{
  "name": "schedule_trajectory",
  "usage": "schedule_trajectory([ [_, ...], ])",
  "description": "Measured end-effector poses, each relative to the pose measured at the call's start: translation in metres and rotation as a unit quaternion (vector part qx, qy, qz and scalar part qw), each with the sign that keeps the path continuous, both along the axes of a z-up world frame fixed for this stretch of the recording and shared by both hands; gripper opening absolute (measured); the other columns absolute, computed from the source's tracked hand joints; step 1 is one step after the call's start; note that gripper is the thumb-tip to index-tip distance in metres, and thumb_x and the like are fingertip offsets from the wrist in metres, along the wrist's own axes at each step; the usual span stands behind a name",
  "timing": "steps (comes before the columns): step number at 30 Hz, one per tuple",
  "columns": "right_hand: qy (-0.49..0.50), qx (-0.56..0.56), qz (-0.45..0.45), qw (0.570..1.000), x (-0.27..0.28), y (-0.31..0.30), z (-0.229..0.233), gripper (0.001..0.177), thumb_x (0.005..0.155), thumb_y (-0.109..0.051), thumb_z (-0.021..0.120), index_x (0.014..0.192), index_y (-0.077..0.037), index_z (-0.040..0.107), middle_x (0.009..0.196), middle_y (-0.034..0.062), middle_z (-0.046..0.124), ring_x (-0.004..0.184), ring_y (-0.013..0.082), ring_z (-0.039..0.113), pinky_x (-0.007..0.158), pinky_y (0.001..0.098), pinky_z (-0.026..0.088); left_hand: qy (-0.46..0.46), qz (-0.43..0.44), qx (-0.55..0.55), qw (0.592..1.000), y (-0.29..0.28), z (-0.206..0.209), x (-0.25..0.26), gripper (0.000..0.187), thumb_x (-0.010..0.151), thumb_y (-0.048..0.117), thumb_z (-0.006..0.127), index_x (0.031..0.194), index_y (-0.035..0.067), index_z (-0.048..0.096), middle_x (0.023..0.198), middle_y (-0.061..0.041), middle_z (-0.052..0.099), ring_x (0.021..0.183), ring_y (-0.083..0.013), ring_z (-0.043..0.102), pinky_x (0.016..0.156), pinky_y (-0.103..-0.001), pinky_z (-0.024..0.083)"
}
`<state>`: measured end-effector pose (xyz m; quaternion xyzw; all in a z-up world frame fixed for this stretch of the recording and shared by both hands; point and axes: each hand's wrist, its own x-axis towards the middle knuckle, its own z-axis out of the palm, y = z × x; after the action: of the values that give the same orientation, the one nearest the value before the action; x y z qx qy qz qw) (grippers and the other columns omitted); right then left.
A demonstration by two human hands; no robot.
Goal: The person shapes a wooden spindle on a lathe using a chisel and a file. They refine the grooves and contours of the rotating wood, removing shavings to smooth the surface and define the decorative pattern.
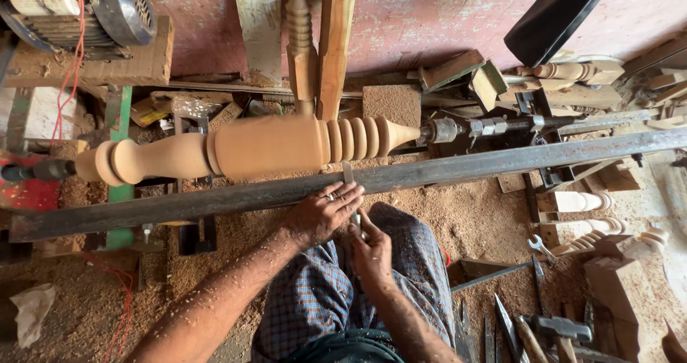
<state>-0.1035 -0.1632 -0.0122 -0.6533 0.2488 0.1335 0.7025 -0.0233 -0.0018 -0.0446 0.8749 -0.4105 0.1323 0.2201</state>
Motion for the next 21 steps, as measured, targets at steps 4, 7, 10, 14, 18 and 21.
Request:
schedule_trajectory([
  [4,0.007,0.054,-0.037,0.998,-0.003,0.020,0.005,0.054,0.099,-0.012,0.063,0.151,-0.018,0.054,0.084,0.0023,0.072,0.052,0.0013,0.053,0.042,0.0196,0.046,-0.027,-0.005,0.038,0.999,0.005,-0.004,0.002,0.033,0.105,0.011,0.055,0.137,0.010,0.063,0.149,-0.010,0.057,0.140,-0.0270,0.053,0.119,-0.046,0.041],
  [7,0.029,-0.002,0.005,1.000,-0.003,0.007,0.022,0.057,0.097,-0.015,0.064,0.153,-0.023,0.053,0.077,-0.0005,0.064,0.050,0.0025,0.046,0.040,0.0210,0.041,-0.058,-0.001,0.063,0.996,0.004,0.005,-0.005,0.041,0.105,0.009,0.051,0.145,0.010,0.057,0.154,-0.009,0.052,0.142,-0.0249,0.051,0.120,-0.045,0.040],
  [10,0.025,-0.167,0.146,0.975,0.013,-0.047,0.042,0.053,0.097,-0.019,0.066,0.149,-0.025,0.055,0.076,-0.0042,0.072,0.050,0.0034,0.047,0.042,0.0215,0.039,-0.084,-0.009,0.102,0.991,0.003,0.022,-0.007,0.043,0.103,0.011,0.048,0.146,0.005,0.052,0.157,-0.011,0.049,0.144,-0.0255,0.049,0.120,-0.045,0.038],
  [14,-0.057,-0.246,0.290,0.923,0.048,-0.095,0.031,0.046,0.100,-0.025,0.064,0.146,-0.022,0.061,0.058,-0.0064,0.060,0.044,0.0035,0.040,0.039,0.0231,0.034,-0.073,0.002,0.093,0.993,-0.003,0.034,-0.007,0.045,0.104,0.010,0.046,0.148,0.000,0.051,0.159,-0.014,0.046,0.144,-0.0256,0.049,0.121,-0.042,0.036],
  [18,-0.091,-0.092,0.307,0.943,0.069,-0.102,0.022,0.046,0.102,-0.024,0.058,0.148,-0.017,0.058,0.052,-0.0072,0.052,0.041,0.0019,0.039,0.038,0.0221,0.032,-0.091,0.048,0.150,0.983,-0.010,0.038,-0.005,0.050,0.100,0.007,0.047,0.150,0.003,0.049,0.156,-0.014,0.048,0.142,-0.0247,0.050,0.120,-0.041,0.037],
  [21,-0.062,-0.178,0.311,0.931,0.065,-0.094,0.034,0.045,0.101,-0.026,0.058,0.146,-0.018,0.058,0.049,-0.0031,0.053,0.037,0.0041,0.038,0.035,0.0238,0.033,-0.073,0.059,0.111,0.989,-0.011,0.030,-0.004,0.047,0.102,0.008,0.048,0.149,0.004,0.051,0.155,-0.013,0.050,0.141,-0.0248,0.051,0.121,-0.041,0.038],
])
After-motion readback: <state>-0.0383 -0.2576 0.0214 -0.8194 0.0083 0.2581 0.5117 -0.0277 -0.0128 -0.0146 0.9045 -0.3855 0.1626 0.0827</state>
